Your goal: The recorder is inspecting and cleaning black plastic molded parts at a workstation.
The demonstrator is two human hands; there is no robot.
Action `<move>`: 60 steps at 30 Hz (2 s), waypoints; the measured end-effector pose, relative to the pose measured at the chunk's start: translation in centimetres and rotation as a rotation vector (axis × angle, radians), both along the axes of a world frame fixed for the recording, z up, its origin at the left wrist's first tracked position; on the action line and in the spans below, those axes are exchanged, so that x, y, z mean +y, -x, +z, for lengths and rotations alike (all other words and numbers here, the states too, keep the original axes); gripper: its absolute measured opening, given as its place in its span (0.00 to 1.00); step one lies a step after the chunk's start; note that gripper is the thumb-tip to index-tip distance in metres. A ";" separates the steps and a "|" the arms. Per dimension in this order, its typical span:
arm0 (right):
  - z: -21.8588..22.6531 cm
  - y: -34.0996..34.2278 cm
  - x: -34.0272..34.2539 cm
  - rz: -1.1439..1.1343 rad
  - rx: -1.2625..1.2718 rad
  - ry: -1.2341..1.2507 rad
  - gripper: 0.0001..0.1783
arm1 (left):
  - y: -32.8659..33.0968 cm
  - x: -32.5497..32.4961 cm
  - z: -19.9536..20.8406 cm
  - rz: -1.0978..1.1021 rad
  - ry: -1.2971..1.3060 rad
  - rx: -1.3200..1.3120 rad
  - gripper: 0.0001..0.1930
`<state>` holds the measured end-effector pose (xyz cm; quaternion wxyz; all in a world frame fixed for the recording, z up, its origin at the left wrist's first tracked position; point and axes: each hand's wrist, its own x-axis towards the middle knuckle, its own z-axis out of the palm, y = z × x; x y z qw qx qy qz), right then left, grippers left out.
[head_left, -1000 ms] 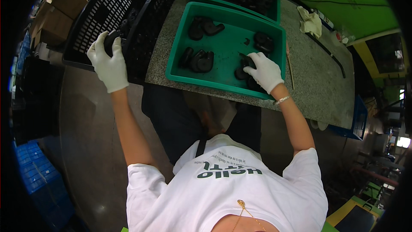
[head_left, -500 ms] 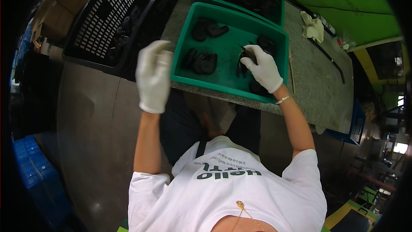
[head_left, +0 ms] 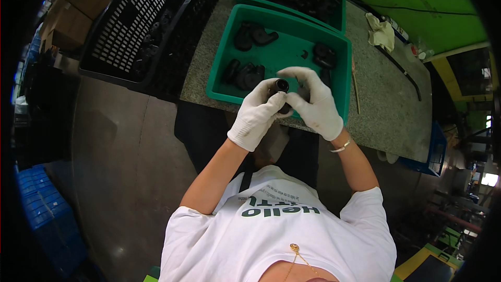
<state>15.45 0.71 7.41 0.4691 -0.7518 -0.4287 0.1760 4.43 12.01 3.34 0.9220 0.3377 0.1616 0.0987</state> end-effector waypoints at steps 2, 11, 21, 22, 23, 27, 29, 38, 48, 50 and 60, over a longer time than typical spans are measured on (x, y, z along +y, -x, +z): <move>-0.4 -0.5 -0.5 -0.097 -0.147 -0.016 0.14 | 0.1 0.0 0.0 0.038 -0.082 0.004 0.17; 0.8 0.9 -1.7 -0.028 -0.505 0.149 0.09 | 0.3 -0.3 -0.4 0.102 -0.397 0.025 0.18; 0.7 1.3 -1.7 -0.034 -0.577 0.167 0.11 | -0.4 -1.1 -0.5 0.251 -0.522 -0.025 0.12; 0.6 1.3 -1.7 -0.035 -0.577 0.168 0.11 | -0.5 -1.2 -0.6 0.274 -0.541 -0.040 0.12; 0.5 1.4 -1.7 -0.048 -0.576 0.172 0.11 | -0.5 -1.3 -0.6 0.273 -0.540 -0.040 0.12; 0.3 1.7 -1.6 -0.090 -0.565 0.205 0.11 | -0.7 -1.5 -1.0 0.318 -0.590 -0.024 0.12; 0.2 1.8 -1.5 -0.093 -0.565 0.209 0.11 | -0.7 -1.5 -1.0 0.364 -0.652 -0.024 0.11; -4.3 -9.1 -2.9 -0.436 -0.702 0.447 0.16 | 0.5 6.6 1.2 0.923 -1.057 0.113 0.15; -6.2 -15.9 1.2 -0.165 -0.855 0.971 0.09 | 6.0 21.6 0.7 0.905 -1.911 0.887 0.19; -6.2 -15.4 2.1 -0.136 -0.842 0.931 0.10 | 7.5 22.4 0.3 0.682 -2.015 0.947 0.17; -6.8 -17.8 -0.1 -0.030 -0.714 0.954 0.20 | 4.8 19.0 -0.8 0.772 -1.939 0.986 0.13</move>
